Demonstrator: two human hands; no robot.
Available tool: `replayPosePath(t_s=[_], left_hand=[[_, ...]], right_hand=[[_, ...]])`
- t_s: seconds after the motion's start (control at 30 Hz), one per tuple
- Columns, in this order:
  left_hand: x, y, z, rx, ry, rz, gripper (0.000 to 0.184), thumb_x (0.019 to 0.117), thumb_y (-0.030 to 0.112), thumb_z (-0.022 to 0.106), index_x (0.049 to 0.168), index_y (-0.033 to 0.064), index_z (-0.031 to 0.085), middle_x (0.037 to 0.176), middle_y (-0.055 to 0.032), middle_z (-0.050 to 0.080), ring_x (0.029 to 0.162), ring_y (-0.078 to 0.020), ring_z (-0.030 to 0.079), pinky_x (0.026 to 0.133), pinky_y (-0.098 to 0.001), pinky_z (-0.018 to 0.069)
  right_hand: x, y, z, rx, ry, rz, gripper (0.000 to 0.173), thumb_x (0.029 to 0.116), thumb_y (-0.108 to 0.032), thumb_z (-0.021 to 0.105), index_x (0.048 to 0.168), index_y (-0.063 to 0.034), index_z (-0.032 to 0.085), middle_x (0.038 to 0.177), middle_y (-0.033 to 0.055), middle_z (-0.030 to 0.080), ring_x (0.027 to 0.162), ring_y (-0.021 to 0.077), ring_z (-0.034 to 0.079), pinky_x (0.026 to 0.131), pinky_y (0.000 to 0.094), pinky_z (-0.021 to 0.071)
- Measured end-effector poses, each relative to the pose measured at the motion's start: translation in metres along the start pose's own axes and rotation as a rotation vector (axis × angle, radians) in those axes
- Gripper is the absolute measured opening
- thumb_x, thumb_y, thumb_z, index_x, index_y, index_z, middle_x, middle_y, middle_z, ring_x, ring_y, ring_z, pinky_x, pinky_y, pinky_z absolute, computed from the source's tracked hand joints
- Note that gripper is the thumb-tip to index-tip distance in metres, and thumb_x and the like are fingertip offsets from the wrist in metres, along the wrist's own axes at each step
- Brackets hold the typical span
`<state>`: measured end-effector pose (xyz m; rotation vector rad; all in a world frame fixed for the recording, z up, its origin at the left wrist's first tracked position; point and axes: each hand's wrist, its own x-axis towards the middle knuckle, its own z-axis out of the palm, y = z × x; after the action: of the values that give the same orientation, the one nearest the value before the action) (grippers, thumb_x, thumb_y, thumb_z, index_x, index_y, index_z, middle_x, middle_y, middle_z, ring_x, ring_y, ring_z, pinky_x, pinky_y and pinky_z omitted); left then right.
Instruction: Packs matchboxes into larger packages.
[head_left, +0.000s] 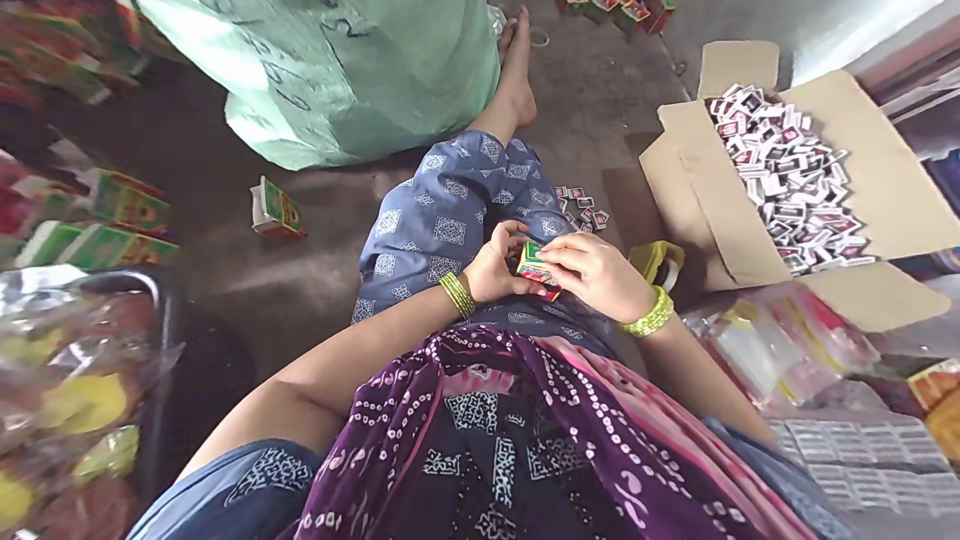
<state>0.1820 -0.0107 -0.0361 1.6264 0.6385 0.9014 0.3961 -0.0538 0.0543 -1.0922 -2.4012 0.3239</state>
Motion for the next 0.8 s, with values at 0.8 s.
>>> replayPosePath(t_s=[0.8], left_hand=[[0.000, -0.006, 0.003, -0.140, 0.100, -0.100, 0.096, 0.0627, 0.013, 0.097, 0.138, 0.0005, 0.038, 0.115, -0.0135, 0.070, 0.102, -0.0219, 0.073, 0.090, -0.0417, 0.0621]], right_hand=[[-0.018, 0.012, 0.013, 0.188, 0.074, -0.026, 0.028, 0.0978, -0.002, 0.054, 0.117, -0.0002, 0.074, 0.121, 0.0110, 0.074, 0.121, 0.0201, 0.067, 0.110, 0.0404, 0.0515]])
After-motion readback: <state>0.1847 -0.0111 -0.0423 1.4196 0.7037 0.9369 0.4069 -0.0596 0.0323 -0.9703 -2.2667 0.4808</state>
